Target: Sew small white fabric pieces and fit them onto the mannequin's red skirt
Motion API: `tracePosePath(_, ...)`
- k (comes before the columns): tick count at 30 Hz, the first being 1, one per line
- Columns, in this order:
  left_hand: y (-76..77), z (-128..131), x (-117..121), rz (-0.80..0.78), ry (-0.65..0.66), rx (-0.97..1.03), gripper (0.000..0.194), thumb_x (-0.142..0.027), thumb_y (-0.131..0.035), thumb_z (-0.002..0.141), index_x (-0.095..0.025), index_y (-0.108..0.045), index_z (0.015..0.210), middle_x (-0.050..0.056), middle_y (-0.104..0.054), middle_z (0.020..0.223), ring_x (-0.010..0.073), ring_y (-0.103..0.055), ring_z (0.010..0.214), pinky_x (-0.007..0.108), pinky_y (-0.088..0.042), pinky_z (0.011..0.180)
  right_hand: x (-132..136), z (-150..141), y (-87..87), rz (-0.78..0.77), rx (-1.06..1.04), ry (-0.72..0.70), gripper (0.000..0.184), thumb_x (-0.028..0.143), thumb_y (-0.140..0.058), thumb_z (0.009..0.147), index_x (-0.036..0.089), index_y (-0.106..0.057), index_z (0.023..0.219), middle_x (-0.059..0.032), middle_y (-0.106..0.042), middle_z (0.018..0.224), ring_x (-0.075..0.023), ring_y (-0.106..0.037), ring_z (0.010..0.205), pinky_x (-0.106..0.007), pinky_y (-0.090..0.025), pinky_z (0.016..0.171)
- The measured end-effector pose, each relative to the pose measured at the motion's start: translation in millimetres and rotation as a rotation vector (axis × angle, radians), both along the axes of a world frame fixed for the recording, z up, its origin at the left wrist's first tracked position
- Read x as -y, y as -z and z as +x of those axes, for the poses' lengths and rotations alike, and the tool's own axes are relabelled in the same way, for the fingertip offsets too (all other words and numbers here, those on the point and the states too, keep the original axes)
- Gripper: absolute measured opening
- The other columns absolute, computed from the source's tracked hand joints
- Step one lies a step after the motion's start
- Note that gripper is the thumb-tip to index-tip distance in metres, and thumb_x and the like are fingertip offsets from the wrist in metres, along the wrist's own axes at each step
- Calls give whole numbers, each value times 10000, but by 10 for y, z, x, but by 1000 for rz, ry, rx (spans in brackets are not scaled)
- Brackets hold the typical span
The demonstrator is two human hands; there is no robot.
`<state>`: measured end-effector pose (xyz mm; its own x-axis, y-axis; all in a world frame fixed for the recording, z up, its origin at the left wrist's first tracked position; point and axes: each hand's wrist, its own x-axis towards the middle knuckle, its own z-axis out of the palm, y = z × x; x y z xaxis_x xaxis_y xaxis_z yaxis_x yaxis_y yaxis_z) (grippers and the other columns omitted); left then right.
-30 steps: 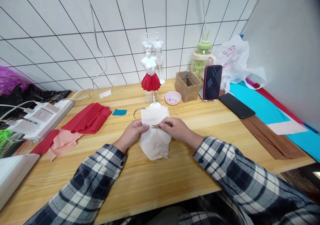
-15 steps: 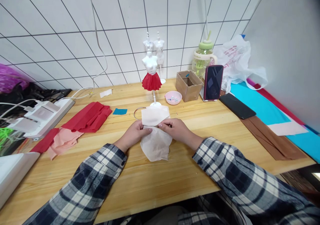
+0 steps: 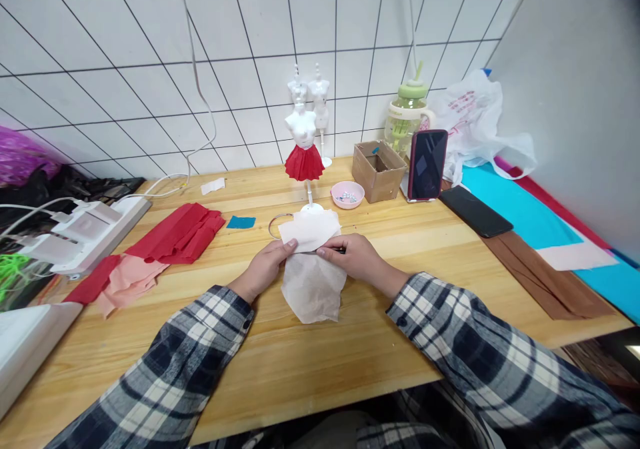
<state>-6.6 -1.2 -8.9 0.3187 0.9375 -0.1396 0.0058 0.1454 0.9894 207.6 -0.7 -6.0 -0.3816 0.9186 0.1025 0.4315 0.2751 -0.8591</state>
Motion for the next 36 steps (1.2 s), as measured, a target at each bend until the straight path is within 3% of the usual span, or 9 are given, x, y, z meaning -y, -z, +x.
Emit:
tracePosePath(4,-30,4,-9,24,6,-79,411,-548,-690,750,-142,-745,729,60,-727,729,213,-612,708,313,-468,705,4,-3,5,1,4,-20,253,397,-610,871,219,-783,918,-23,-771,914,-163,-672,807,-238,-440,681)
tracePosePath(9,-37,-10,-34,-32,23,-84,421,-556,-689,739,-140,-727,683,61,-713,687,204,-596,651,324,-470,678,11,-11,7,-37,2,-54,232,398,-626,856,243,-786,920,-8,-772,928,-177,-680,830,-249,-448,694)
tracePosePath(15,-9,-28,-53,-79,80,-46,419,-537,-683,754,-129,-758,818,87,-755,805,240,-647,748,347,-485,750,34,-25,-17,-34,16,-35,239,386,-622,861,222,-790,909,-13,-772,901,-166,-667,794,-238,-429,664)
tracePosePath(26,35,-29,-65,-114,20,-33,410,-511,-700,755,-116,-748,853,97,-756,841,248,-657,765,357,-490,766,41,-41,-1,-26,3,-27,247,383,-606,871,222,-790,901,-7,-772,897,-161,-657,764,-234,-417,646)
tracePosePath(32,-1,-3,-42,-50,83,163,456,-434,-710,786,-152,-672,1141,104,-731,1048,245,-666,914,349,-498,839,18,-17,-4,-56,-54,11,271,390,-599,868,200,-790,885,-22,-767,911,-173,-663,797,-234,-434,654)
tracePosePath(36,5,2,-53,-44,-59,99,383,-373,-791,712,-167,-682,1016,33,-730,834,174,-660,731,280,-503,709,8,-3,-4,-96,-42,47,320,430,-587,863,180,-787,880,-16,-754,841,-154,-629,726,-225,-404,593)
